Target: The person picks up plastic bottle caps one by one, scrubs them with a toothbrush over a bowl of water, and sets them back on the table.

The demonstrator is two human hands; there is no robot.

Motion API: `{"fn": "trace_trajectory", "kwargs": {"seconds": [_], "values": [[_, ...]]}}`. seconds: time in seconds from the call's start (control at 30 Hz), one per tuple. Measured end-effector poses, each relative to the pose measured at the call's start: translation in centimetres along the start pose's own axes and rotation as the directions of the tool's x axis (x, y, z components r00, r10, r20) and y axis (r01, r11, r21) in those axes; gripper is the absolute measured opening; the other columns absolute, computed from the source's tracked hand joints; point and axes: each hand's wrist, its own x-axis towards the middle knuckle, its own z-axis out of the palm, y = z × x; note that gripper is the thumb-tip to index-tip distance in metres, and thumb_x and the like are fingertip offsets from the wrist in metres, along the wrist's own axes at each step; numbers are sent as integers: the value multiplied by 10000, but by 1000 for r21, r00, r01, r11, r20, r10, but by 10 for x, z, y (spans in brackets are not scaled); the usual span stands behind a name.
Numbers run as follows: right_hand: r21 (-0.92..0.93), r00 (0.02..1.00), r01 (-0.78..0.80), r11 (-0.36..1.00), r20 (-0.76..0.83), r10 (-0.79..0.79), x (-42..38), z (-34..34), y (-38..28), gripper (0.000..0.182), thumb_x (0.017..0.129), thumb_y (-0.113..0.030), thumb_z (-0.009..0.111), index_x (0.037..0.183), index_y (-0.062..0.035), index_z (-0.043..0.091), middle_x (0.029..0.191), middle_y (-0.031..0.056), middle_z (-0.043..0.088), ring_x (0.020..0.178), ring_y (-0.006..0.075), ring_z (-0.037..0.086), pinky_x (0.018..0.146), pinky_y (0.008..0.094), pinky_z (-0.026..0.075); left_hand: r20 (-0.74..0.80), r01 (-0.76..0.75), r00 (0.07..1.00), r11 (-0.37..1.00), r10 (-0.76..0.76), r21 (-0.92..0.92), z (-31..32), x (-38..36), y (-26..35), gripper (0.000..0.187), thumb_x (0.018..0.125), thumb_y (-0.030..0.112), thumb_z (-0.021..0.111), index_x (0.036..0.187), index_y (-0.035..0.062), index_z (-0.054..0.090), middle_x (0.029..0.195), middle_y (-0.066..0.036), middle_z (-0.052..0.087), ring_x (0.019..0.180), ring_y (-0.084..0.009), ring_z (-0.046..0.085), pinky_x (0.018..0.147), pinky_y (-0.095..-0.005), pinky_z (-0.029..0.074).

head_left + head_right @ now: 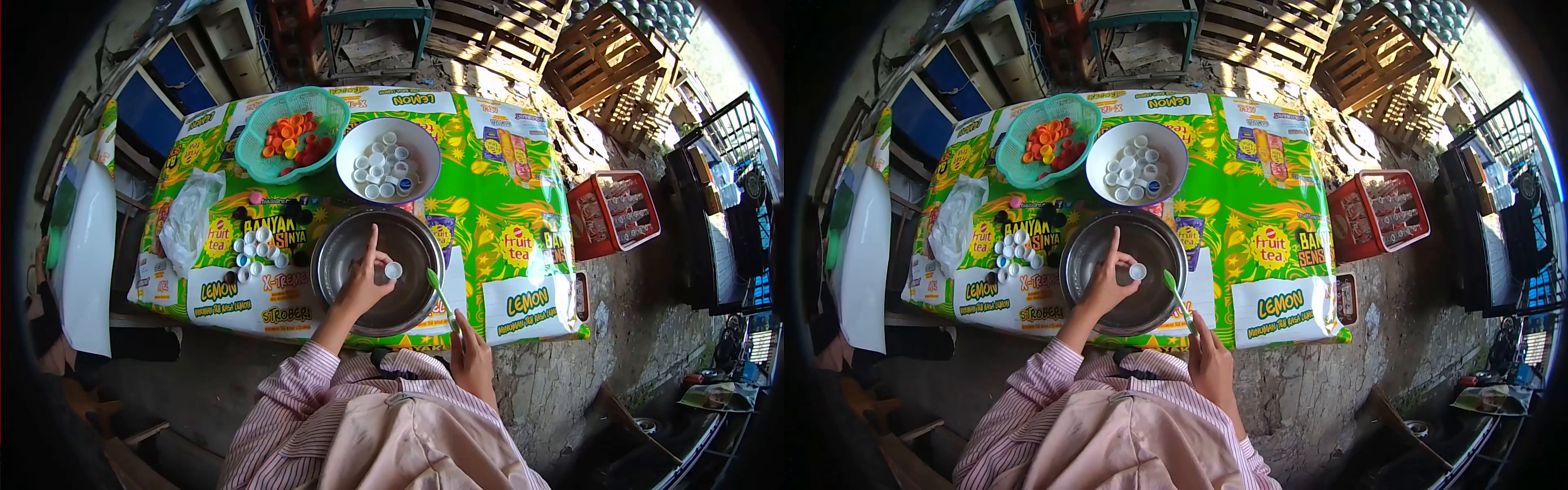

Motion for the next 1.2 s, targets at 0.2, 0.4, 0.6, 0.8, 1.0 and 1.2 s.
{"fn": "trace_trajectory", "kwargs": {"seconds": [0.2,0.4,0.6,0.8,1.0,1.2], "values": [[-9,995,58,998,76,-57,14,11,-7,479,868,-64,525,1326,-162,425,828,187,608,662,358,604,565,419,473,-120,-63,992,981,41,-184,-12,-13,20,1079,654,-18,685,1439,99,-45,914,-95,613,847,-210,613,815,-316,488],[27,983,103,994,150,-106,24,23,-19,461,868,-22,506,1308,-144,452,842,227,592,676,383,584,598,407,461,-206,-69,978,986,37,-151,-18,-23,29,1077,663,-7,684,1433,80,-64,918,-92,617,846,-202,614,813,-320,485],[-161,955,165,973,273,-116,25,23,-21,497,842,-17,523,1302,-196,465,821,169,596,653,346,587,558,414,456,-245,-71,969,992,44,-101,-24,-25,27,1083,642,-16,686,1433,65,-49,905,-96,618,836,-211,614,814,-327,477],[-136,946,289,948,189,-261,29,23,-13,563,824,-29,524,1339,-226,415,730,129,536,547,306,559,488,416,450,-213,-95,975,989,69,-117,-30,-20,26,1104,623,-50,682,1433,66,-60,895,-97,590,840,-217,613,808,-328,482],[-208,933,305,929,261,-248,30,23,-12,573,829,-35,515,1354,-226,390,734,128,540,542,308,557,474,410,448,-156,-69,987,959,27,-275,-28,-19,21,1116,623,-78,665,1437,103,-78,918,-102,562,859,-201,602,802,-322,490],[-206,938,198,958,322,-125,33,31,-15,551,835,-41,501,1350,-199,389,795,177,591,607,370,589,519,460,456,-93,-114,991,972,96,-205,-24,-14,7,1076,632,-81,659,1445,111,-18,889,-90,567,840,-198,595,791,-318,486]]}}
